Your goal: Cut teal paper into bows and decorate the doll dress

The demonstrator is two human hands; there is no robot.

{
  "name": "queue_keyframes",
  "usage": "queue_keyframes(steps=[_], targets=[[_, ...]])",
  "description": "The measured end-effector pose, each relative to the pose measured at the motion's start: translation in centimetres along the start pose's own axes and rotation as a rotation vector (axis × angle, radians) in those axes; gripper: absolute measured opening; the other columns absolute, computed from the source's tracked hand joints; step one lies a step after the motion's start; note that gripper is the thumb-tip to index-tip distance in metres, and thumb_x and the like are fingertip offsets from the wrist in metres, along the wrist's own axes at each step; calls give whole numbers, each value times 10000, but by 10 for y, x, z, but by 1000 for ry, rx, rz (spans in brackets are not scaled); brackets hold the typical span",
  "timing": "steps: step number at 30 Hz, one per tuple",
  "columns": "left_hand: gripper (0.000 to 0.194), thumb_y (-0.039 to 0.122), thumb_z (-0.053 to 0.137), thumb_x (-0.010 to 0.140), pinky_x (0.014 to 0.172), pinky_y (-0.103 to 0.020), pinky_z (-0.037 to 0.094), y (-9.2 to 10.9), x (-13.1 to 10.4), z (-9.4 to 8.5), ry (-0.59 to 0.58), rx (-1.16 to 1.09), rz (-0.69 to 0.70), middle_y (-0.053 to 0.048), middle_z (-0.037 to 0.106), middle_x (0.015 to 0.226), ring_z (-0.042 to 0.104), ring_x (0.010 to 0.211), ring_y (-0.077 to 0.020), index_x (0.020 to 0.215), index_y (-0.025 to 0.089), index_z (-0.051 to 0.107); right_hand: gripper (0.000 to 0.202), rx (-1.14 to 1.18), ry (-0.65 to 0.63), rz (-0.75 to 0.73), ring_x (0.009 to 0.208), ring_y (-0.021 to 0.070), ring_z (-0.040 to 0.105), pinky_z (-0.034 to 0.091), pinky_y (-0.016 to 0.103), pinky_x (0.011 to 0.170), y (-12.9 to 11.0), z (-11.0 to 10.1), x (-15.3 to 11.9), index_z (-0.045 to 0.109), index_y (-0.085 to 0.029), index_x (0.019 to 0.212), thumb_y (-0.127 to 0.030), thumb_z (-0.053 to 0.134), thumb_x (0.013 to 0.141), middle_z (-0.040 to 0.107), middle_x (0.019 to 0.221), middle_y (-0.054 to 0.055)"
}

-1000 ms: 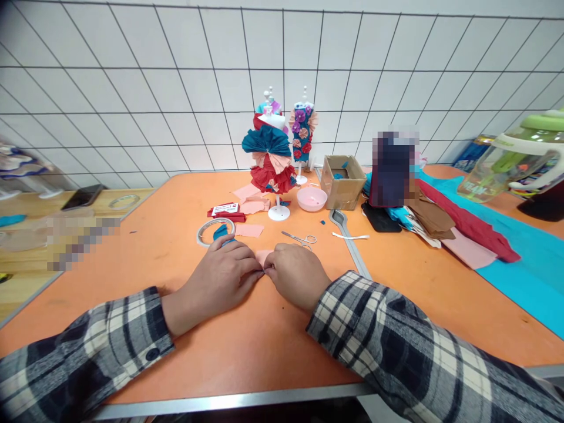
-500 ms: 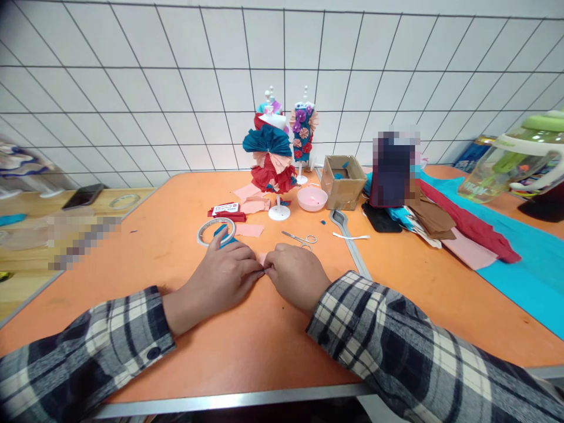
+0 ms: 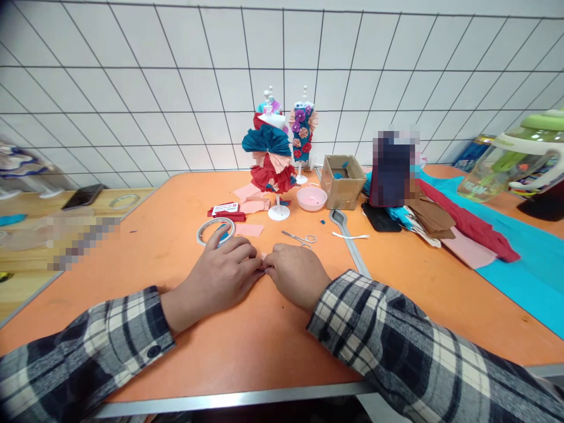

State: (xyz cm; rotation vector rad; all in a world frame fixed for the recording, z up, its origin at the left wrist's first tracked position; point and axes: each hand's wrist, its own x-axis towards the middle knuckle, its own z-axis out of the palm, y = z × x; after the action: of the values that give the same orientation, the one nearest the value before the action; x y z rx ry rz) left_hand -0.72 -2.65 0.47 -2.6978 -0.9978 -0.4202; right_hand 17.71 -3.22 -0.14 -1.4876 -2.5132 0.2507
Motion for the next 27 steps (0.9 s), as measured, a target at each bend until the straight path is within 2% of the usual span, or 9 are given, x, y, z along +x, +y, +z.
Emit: queue_keyframes(steps=[6,10,19,27], targets=[[231,287,506,915,1024,-514,298,1,0,0,-26,-39,-15,-38,655,790,558,886,-228,850,221,718,189,51,7,54,829,159,603,360,266,666,-1,2,0,717,-251,898,-231,529,892,659,888,11],[251,289,489,924,1015,-513,296,0,0,1,-37,-41,-22,-37,659,802,557,889,-227,838,214,713,213,47,23,52,825,162,606,358,270,654,0,3,0,718,-269,946,-277,507,915,662,885,13],[238,291,507,900,1004,-530,297,2,-1,1,-51,-35,-55,-47,644,776,557,855,-235,784,193,690,197,-8,-6,83,810,175,607,347,272,625,-2,0,-1,712,-245,867,-290,524,901,667,866,22],[248,318,486,916,990,-509,315,1,0,2,-64,-40,-53,-43,636,798,545,872,-238,840,204,692,203,-33,4,65,799,170,609,319,276,589,-4,-1,-2,702,-252,877,-290,504,909,669,871,11]])
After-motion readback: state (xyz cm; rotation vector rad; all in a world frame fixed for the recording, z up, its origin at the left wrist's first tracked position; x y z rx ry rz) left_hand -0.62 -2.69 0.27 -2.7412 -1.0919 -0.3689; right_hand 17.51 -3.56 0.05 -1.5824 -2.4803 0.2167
